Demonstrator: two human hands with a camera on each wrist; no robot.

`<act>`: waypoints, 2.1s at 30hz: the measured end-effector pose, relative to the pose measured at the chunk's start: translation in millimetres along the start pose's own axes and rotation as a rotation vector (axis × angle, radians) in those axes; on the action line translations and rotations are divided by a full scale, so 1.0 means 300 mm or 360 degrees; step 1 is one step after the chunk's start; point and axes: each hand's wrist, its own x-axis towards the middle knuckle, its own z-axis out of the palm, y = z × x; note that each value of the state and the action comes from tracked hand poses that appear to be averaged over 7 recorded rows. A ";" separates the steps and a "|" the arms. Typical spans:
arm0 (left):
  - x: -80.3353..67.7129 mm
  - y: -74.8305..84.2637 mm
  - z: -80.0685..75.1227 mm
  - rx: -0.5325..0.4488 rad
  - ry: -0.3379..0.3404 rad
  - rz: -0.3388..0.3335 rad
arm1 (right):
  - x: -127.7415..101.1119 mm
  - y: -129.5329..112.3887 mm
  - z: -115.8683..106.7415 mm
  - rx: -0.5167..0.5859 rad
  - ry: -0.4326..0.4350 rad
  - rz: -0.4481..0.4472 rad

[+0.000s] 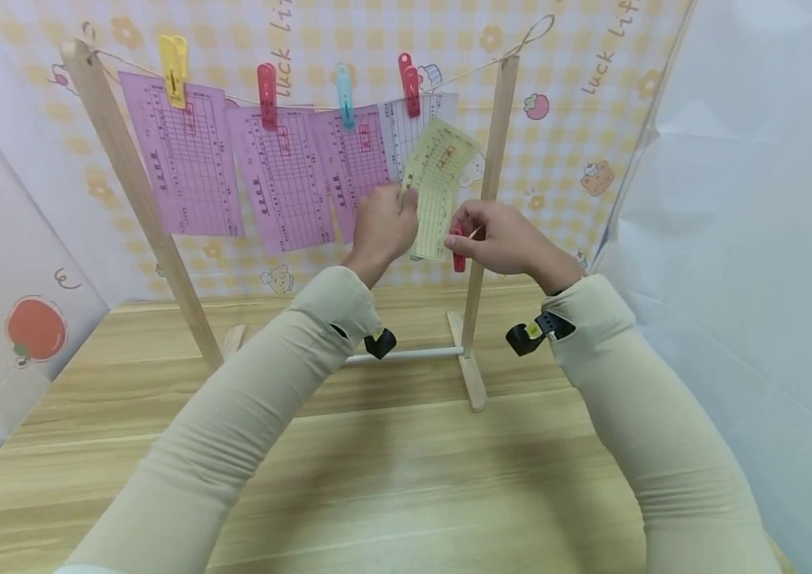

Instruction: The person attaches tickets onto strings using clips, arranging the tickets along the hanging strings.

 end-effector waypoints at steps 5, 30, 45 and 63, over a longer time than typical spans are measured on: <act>0.003 0.016 0.007 -0.0030 0.0085 0.0001 | 0.012 -0.026 -0.033 -0.0008 0.0042 -0.0012; 0.047 0.108 0.060 -0.0242 0.0018 -0.0039 | 0.093 -0.067 -0.143 0.0411 0.0654 -0.0121; 0.044 0.146 0.048 -0.0299 0.0055 -0.0204 | 0.167 -0.103 -0.242 0.0501 0.0801 0.0078; 0.064 0.146 0.047 -0.0399 0.0084 -0.0145 | 0.226 -0.172 -0.325 0.0300 0.1170 -0.0187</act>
